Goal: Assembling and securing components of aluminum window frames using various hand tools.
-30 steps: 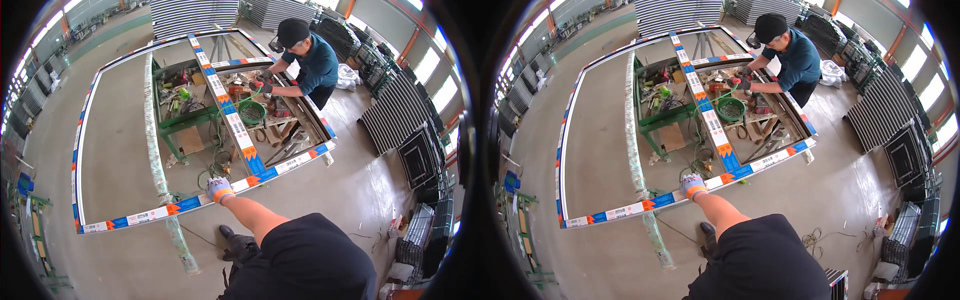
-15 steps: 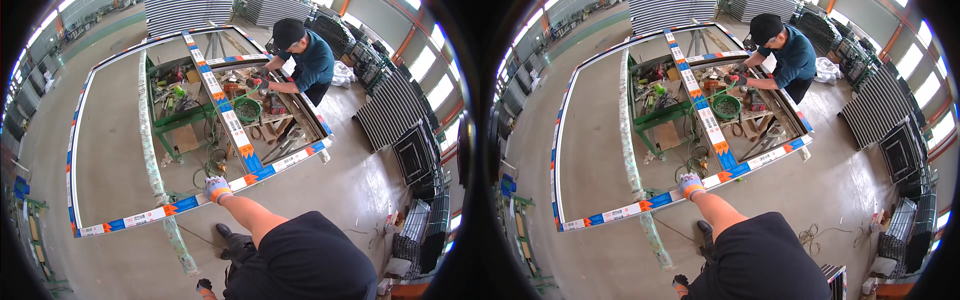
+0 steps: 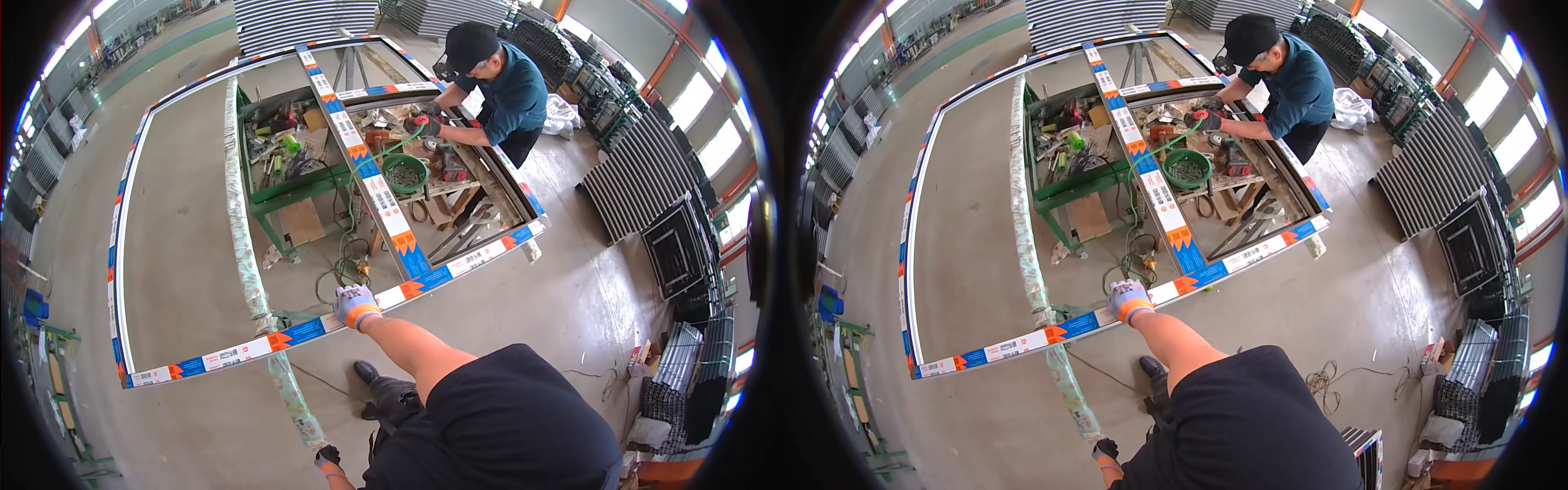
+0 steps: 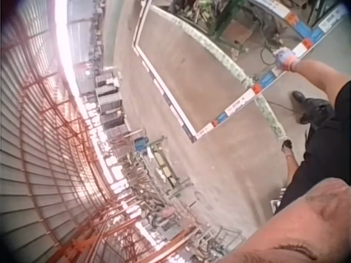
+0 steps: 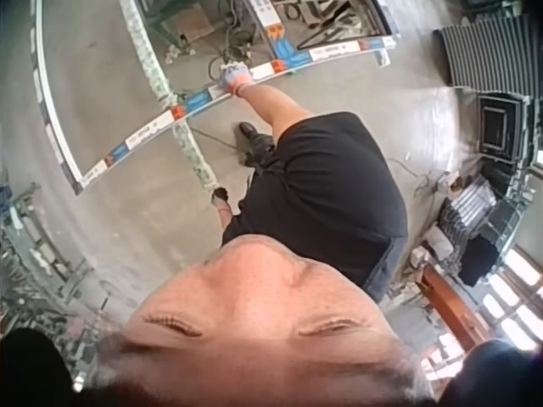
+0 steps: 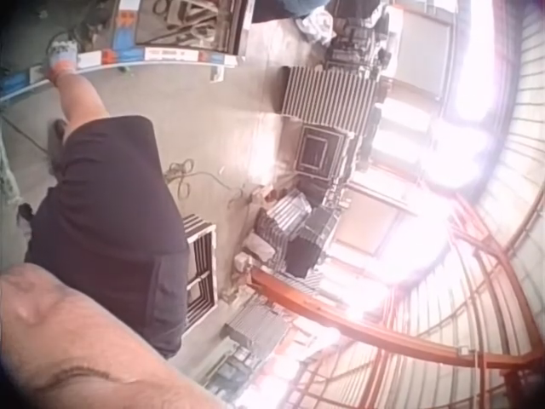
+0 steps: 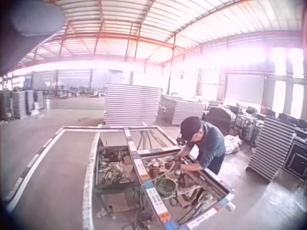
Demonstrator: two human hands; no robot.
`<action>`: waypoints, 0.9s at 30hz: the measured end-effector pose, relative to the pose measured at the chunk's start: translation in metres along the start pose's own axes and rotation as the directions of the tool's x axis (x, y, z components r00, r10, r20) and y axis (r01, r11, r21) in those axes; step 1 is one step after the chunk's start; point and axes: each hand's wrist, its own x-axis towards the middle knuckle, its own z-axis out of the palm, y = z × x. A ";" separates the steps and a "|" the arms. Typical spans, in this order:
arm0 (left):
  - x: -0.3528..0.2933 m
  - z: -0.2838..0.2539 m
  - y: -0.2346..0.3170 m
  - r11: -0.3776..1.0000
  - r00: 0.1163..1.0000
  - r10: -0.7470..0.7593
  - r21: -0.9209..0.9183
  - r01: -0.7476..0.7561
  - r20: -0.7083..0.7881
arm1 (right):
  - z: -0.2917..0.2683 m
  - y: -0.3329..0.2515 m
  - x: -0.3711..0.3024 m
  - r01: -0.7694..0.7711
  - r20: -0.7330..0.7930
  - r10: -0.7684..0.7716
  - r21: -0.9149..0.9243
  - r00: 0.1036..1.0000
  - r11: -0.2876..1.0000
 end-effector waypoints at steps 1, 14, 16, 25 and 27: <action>0.001 0.003 -0.001 1.000 1.000 0.000 -0.002 0.000 0.002 | 0.000 0.000 0.000 0.001 0.002 -0.001 0.001 1.000 1.000; 0.007 0.006 0.021 0.952 1.000 0.022 -0.304 -0.023 -0.008 | -0.002 -0.001 -0.002 0.017 -0.008 -0.017 0.002 1.000 1.000; 0.007 0.007 0.025 0.931 1.000 0.003 -0.366 0.007 0.027 | -0.002 -0.002 -0.002 0.017 -0.008 -0.017 0.007 1.000 1.000; -0.002 -0.006 0.022 0.984 0.997 0.075 -0.162 -0.074 0.004 | 0.000 -0.001 -0.002 0.018 -0.003 -0.018 0.012 1.000 1.000; -0.003 0.001 0.024 0.982 0.997 0.073 -0.173 -0.070 0.006 | -0.001 -0.007 -0.001 0.024 0.013 -0.024 0.011 1.000 1.000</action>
